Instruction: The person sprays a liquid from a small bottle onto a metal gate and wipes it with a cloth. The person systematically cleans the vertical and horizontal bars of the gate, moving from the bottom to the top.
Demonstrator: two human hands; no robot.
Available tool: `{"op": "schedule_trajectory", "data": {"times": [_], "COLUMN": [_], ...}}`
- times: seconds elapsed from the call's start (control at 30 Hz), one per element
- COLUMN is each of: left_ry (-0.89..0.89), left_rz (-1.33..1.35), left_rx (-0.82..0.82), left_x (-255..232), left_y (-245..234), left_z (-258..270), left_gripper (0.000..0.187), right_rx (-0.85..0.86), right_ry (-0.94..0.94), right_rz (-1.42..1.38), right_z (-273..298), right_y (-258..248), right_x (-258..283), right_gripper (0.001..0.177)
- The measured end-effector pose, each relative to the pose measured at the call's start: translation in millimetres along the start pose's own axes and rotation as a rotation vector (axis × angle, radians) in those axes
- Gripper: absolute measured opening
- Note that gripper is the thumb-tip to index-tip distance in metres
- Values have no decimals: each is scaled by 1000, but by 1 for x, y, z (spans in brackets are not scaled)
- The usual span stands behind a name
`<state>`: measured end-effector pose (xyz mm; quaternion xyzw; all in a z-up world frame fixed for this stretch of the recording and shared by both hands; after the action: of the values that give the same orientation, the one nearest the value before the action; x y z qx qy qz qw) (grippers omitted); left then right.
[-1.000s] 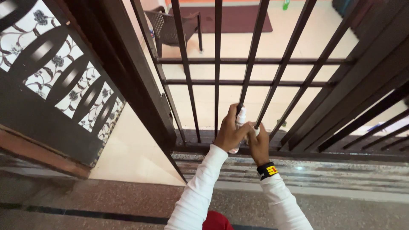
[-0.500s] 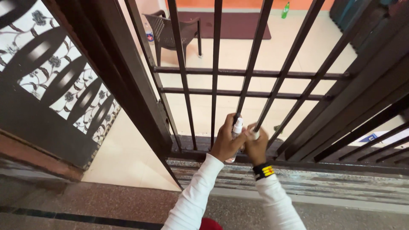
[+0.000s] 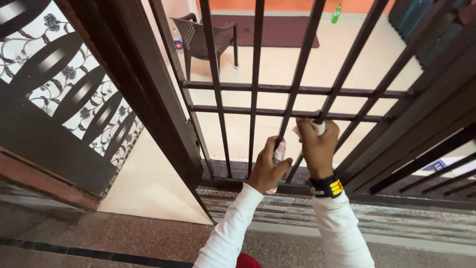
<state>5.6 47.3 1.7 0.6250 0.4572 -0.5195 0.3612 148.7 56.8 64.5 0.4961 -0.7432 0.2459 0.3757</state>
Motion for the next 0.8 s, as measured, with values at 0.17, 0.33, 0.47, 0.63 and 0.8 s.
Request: {"op": "schedule_trajectory", "data": {"times": [0.17,0.33,0.47,0.63,0.8], "left_ry": [23,253,121,334,137], "left_rz": [35,-139,-116,-176,-113], "left_rx": [36,-50,-54,-113,-44], "left_x": [6,6,12,0,9], "left_y": [-1,-3,-3,-5,-9], "left_z": [0,-2,-4,2,5], "left_gripper": [51,52,53,53,46], "right_rx": [-21,9,38,-18,-86], "right_ry": [-82,113,-14,-4,-74], "right_rz": [55,9,85,28,25], "right_z": [36,111,120,53,9], "right_y": [-1,2,2,0,0], "right_x": [-59,-146,-131,-51,-10], "right_gripper": [19,10,11,14,17]}}
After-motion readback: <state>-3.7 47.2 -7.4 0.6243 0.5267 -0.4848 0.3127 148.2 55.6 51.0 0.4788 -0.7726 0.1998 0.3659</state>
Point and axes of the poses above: each hand's wrist, its own z-axis away from the middle knuckle, its own y-axis out of the palm, x = y × z, the point moved 5 cm from there along -z, towards the middle knuckle, and after that the axes turned 8 degrees about -y, right-handed, at the moved point
